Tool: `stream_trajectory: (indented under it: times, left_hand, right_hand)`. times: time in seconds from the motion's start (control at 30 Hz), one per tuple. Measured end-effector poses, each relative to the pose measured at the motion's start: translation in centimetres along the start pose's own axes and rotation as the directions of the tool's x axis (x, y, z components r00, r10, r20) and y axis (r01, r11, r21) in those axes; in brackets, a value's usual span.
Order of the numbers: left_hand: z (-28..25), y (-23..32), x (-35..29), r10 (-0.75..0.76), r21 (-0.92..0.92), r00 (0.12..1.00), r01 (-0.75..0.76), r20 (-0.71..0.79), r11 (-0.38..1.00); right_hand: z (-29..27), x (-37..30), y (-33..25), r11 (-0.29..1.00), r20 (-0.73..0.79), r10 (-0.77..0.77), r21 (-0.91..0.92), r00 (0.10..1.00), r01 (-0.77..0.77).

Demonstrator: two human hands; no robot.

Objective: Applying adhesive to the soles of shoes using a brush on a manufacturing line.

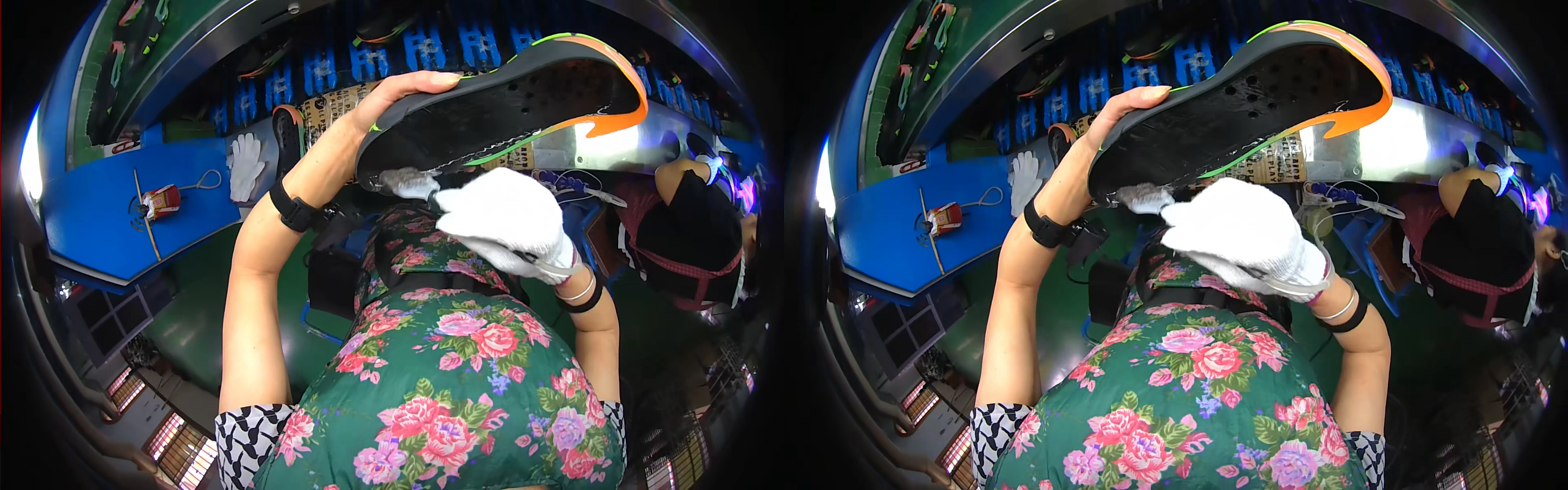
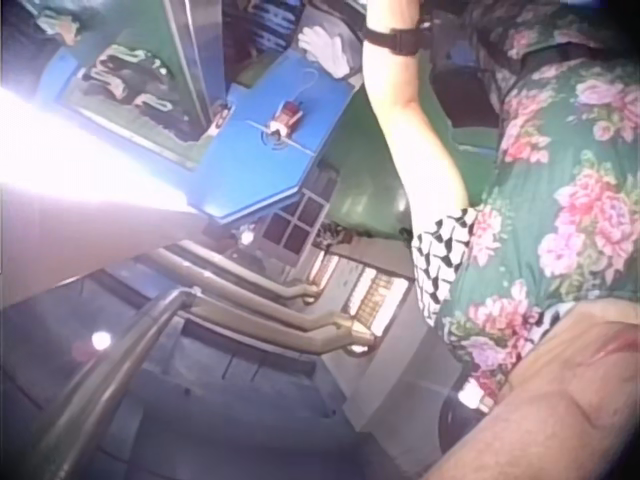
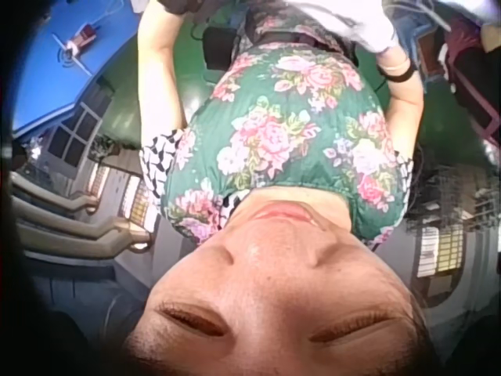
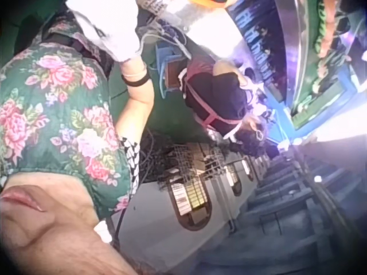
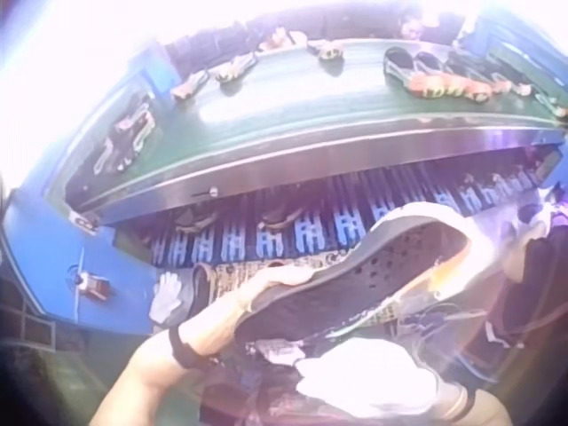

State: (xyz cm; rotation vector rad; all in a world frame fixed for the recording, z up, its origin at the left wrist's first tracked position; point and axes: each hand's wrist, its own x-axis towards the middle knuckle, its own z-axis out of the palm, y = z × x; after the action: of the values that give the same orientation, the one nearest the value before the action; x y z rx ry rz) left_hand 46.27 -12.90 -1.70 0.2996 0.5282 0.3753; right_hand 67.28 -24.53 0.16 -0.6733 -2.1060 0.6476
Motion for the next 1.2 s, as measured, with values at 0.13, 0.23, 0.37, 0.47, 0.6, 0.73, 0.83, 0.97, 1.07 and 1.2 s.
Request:
stream_trajectory:
  times: [0.13, 0.23, 0.37, 0.47, 0.6, 0.73, 0.83, 0.97, 1.07, 1.2]
  left_hand:
    - [-1.2, -0.3, 0.0, 0.016, -0.046, 0.997, -0.012, 0.073, 0.999]
    - [-1.8, -0.7, 0.4, 0.045, -0.085, 0.992, -0.035, 0.116, 0.996]
    - [-2.2, -3.2, 1.0, 0.081, -0.34, 0.997, -0.081, -0.011, 0.937]
    - [-2.2, -5.2, 1.3, 0.085, -0.297, 0.986, -0.039, 0.142, 0.954]
    - [-2.0, -6.9, 1.2, 0.031, -0.374, 0.975, 0.054, 0.219, 0.926]
    - [-3.7, -6.1, 1.7, 0.038, -0.415, 0.969, 0.07, 0.245, 0.907]
    - [-2.9, -6.1, 1.2, 0.24, -0.425, 0.943, -0.124, 0.231, 0.897]
    - [-3.2, -5.4, 1.3, 0.272, -0.316, 0.962, -0.247, 0.036, 0.916]
    - [-2.7, -4.7, 1.1, 0.224, -0.345, 0.955, -0.146, 0.196, 0.927]
    - [-5.0, -4.4, 1.3, 0.262, -0.236, 0.964, -0.245, 0.042, 0.94]
  right_hand:
    - [-0.4, 0.0, 0.4, 0.992, -0.128, 0.094, 0.096, 0.987, -0.082]
    - [0.1, -0.7, 0.3, 0.882, -0.077, 0.286, 0.411, 0.955, -0.231]
    - [-1.5, -1.0, 0.9, 0.801, -0.183, 0.534, 0.423, 0.826, -0.424]
    - [-3.2, -0.8, 3.0, 0.881, -0.355, 0.467, 0.269, 0.81, -0.39]
    - [-6.3, -0.7, 6.5, 0.952, -0.574, 0.201, -0.077, 0.794, -0.296]
    - [-3.0, 0.0, 2.8, 0.828, -0.305, -0.031, -0.541, 0.952, -0.146]
    - [0.7, -0.8, -0.2, 0.993, -0.28, 0.086, -0.058, 0.956, -0.107]
    - [-1.1, -0.4, 0.7, 0.968, -0.327, 0.153, -0.139, 0.933, -0.207]
    - [0.4, -0.7, -0.6, 0.993, -0.209, 0.109, 0.061, 0.972, -0.098]
    - [1.0, -0.9, 0.1, 0.842, -0.133, 0.412, 0.435, 0.902, -0.32]
